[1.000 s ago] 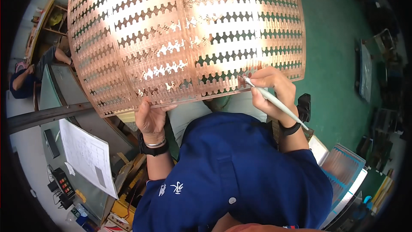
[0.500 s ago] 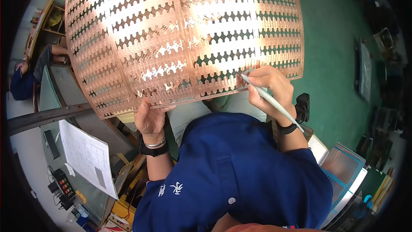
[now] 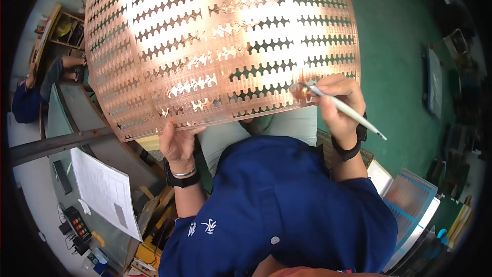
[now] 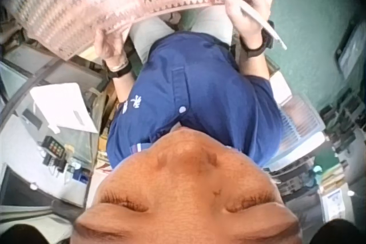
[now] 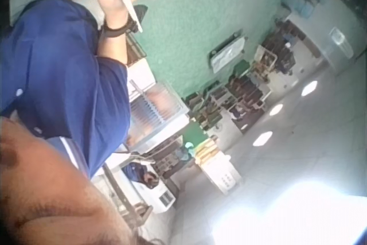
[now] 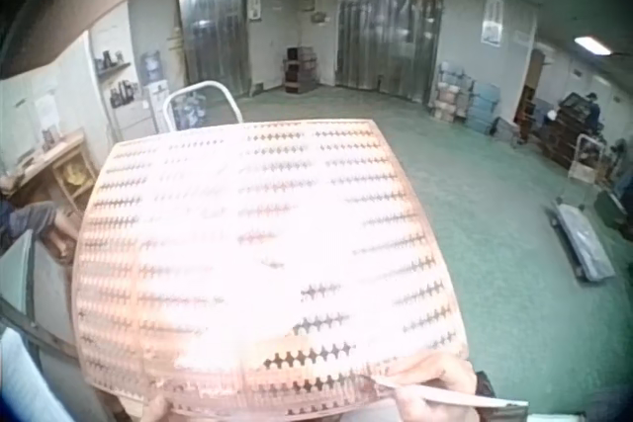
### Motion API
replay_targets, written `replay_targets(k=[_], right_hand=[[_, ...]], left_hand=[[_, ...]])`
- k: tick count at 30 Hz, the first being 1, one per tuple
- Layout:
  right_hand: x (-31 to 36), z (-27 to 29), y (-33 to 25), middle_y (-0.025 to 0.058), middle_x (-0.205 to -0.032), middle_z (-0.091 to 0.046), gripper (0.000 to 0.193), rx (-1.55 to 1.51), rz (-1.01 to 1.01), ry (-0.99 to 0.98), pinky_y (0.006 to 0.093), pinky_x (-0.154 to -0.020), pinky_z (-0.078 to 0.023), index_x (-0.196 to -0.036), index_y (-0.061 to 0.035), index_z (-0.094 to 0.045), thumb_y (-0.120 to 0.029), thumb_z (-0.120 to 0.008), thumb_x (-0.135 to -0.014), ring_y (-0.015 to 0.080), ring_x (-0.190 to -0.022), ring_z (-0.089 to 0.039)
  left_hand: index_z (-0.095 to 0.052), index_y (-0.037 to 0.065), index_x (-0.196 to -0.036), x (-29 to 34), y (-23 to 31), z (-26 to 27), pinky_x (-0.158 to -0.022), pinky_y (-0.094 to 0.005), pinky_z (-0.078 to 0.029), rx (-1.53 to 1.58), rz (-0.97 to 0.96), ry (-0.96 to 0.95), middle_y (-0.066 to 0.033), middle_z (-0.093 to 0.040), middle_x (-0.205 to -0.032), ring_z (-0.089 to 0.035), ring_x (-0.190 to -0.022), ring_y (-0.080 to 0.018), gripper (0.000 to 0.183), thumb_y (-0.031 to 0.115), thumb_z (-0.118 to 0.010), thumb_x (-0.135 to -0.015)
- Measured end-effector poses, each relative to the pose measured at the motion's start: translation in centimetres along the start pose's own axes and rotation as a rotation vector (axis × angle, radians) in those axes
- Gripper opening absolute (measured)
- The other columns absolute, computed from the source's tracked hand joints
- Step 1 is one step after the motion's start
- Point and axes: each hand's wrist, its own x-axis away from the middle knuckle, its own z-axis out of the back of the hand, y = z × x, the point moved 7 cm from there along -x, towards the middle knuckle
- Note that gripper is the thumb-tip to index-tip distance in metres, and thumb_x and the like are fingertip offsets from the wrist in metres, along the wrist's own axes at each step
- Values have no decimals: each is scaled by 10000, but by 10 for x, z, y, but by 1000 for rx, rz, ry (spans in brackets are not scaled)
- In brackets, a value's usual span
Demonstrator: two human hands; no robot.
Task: Inspecting and cleaning copper-colored metal sheets using a small tool.
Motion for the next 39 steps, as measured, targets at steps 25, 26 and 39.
replay_targets(k=[25,26,39], right_hand=[[1,64,18,78,-817,-570,102,-3,-117,229,210,-598,-462,-934,18,-537,-69,-526,-881,91,-678,-550],[2,56,18,66,-807,-553,93,16,-143,145,214,-606,-459,-920,13,-536,-69,-530,-877,91,-681,-543],[0,33,0,74,-827,-600,151,221,-83,-55,256,-637,-474,-894,5,-600,24,-643,-751,135,-742,-583]], left_hand=[[-463,0,-1236,4,14,3,-915,-606,-407,-31,-11,-25,-153,-526,-1233,-497,-1146,-328,331,130,-411,-936],[-457,1,-1241,4,14,5,-918,-608,-402,-49,-11,-37,-153,-518,-1242,-494,-1148,-329,336,128,-414,-934],[-490,7,-1224,8,25,17,-906,-643,-389,-32,-47,-86,-180,-454,-1300,-445,-1190,-364,347,140,-467,-903]])
